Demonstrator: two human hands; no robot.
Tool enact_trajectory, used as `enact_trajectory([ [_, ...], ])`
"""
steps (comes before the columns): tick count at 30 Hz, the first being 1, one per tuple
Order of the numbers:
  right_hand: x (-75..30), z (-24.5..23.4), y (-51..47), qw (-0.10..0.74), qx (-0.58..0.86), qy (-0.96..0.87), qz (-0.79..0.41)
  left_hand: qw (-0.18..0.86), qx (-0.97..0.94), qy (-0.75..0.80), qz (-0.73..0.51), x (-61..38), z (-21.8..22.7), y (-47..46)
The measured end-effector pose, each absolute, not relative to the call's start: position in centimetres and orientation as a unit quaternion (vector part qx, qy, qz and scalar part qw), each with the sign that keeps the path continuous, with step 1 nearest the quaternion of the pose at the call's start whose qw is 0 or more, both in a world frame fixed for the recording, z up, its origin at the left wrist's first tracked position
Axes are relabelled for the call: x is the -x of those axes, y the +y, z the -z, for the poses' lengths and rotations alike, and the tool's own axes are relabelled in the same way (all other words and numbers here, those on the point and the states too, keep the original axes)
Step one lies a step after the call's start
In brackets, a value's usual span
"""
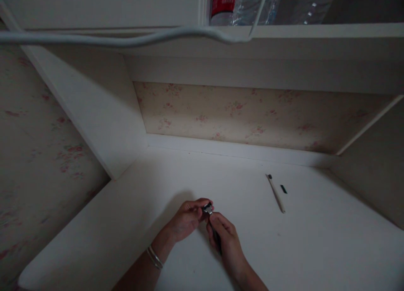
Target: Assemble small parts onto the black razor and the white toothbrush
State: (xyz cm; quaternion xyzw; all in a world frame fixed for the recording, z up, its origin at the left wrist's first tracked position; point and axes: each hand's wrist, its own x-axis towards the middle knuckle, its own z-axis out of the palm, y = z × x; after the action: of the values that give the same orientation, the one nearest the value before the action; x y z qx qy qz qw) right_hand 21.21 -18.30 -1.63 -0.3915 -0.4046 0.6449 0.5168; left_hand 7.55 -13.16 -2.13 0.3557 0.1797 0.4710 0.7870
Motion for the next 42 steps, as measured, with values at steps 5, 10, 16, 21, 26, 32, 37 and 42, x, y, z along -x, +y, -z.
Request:
enact_trajectory([
  [5,-21.3,1.8,-18.2,0.517,0.372,-0.386,-0.667,0.79,-0.362,0.166,-0.467,-7.5,1.9,-13.2],
  [10,-21.4,1.7,-18.1,0.501,0.341,-0.367,-0.706,0.788,-0.39,0.155,-0.451,-7.1,1.9,-13.3],
  [16,-21.5,1.5,-18.3,0.478,0.315,-0.345,-0.743,0.797,-0.397,0.166,-0.424,-6.6,2.3,-13.1],
  [21,-21.5,1.6,-18.4,0.465,0.316,-0.359,-0.745,0.794,-0.413,0.153,-0.42,-6.2,2.8,-12.8],
  [26,-21.3,1.9,-18.5,0.467,0.334,-0.384,-0.723,0.797,-0.409,0.154,-0.416,-5.9,2.8,-12.8],
  [32,-21.2,1.9,-18.8,0.455,0.298,-0.408,-0.734,0.804,-0.395,0.162,-0.413,-5.6,3.4,-12.9],
  [37,-21.4,1.3,-18.7,0.451,0.292,-0.424,-0.729,0.8,-0.398,0.164,-0.417,-5.5,3.4,-12.9],
  [42,-21.4,1.1,-18.7,0.452,0.291,-0.43,-0.725,0.811,-0.372,0.157,-0.423,-5.7,3.3,-12.9],
])
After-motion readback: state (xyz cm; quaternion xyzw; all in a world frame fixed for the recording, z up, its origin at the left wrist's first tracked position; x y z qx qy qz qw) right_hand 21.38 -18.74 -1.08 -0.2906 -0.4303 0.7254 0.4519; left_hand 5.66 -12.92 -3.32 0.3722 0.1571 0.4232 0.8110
